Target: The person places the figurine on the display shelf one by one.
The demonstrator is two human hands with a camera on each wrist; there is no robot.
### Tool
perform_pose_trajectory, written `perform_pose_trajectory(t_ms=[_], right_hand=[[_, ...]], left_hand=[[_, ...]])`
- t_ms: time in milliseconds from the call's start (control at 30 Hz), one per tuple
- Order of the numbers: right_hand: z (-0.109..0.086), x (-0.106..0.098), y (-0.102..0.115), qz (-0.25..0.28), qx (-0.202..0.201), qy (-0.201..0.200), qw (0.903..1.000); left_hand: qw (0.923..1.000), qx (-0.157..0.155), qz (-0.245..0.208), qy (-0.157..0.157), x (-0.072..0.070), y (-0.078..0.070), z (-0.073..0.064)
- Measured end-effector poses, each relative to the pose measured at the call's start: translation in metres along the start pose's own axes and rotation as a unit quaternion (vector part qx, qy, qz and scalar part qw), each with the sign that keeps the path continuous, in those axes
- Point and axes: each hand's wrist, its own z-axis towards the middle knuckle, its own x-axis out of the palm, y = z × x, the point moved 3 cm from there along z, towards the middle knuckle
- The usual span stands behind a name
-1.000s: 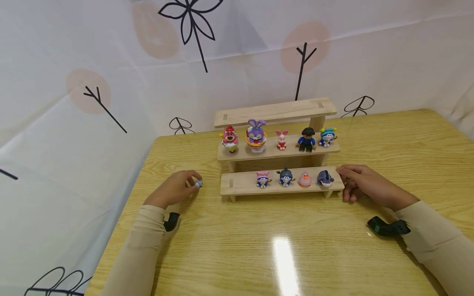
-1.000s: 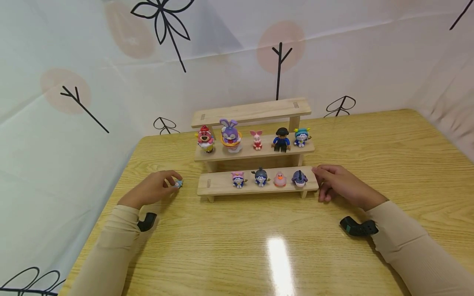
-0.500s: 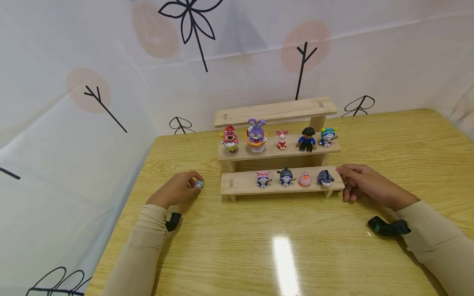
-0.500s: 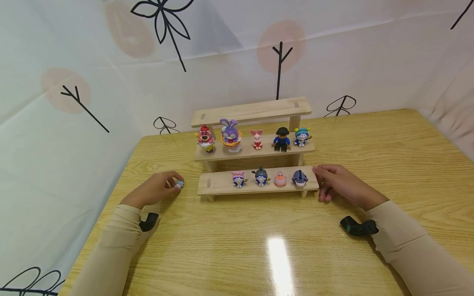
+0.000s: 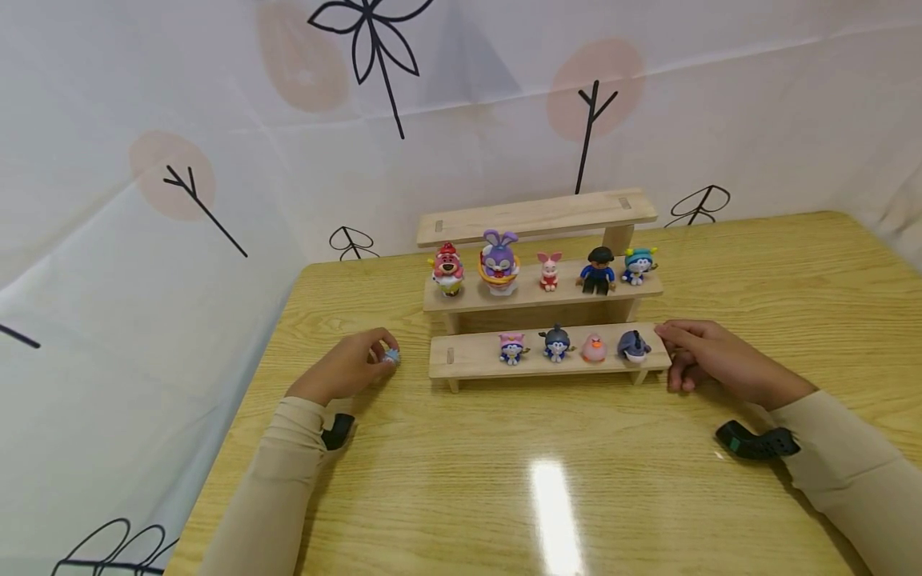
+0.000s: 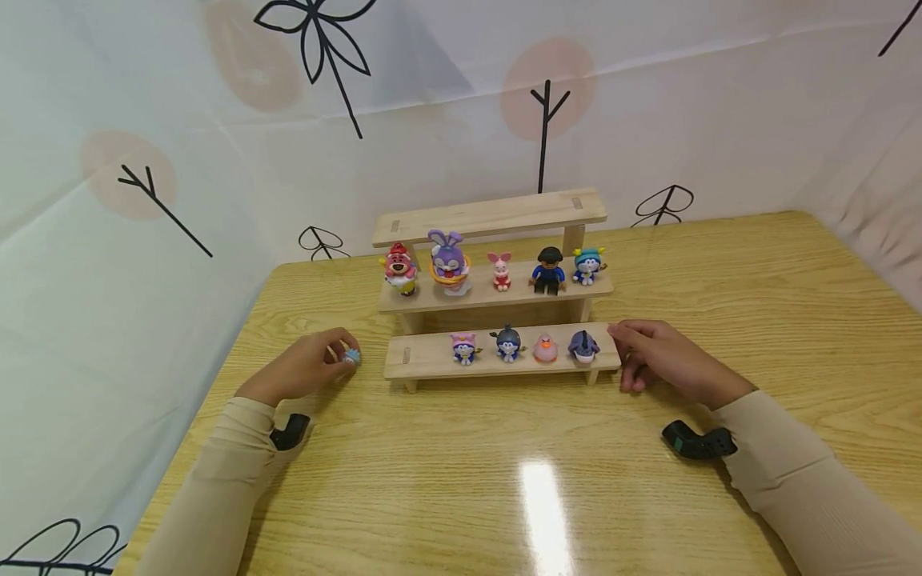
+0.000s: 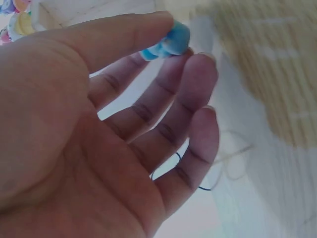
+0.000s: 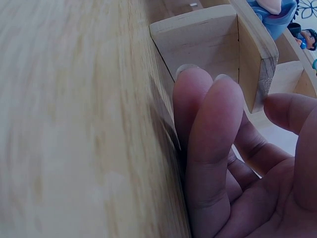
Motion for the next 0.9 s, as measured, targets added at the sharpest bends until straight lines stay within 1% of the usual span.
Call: perform_pose_trajectory(t_ms=[200, 433, 633, 733, 900], right_hand=[[0.0, 0.0, 0.0, -0.001, 0.0, -0.002, 1.0], [0.0, -0.001, -0.001, -0.001, 0.002, -0.001, 1.0], [0.0, -0.001, -0.001, -0.001, 0.001, -0.002, 1.0], [0.0, 0.0, -0.001, 0.0, 0.002, 0.0, 1.0], [0.0, 0.0, -0.001, -0.002, 0.0, -0.001, 1.0]], left_hand=[[0.9992, 0.025, -0.026, -0.02, -0.004, -0.013, -0.002], [0.997, 0.053, -0.026, -0.05, -0.007, -0.031, -0.007], [0.9939, 0.071, -0.044, -0.072, -0.007, -0.048, -0.011], [0.9908, 0.087, -0.056, -0.087, -0.003, -0.055, -0.011], [0.983, 0.126, -0.053, -0.123, 0.003, -0.07, -0.012]])
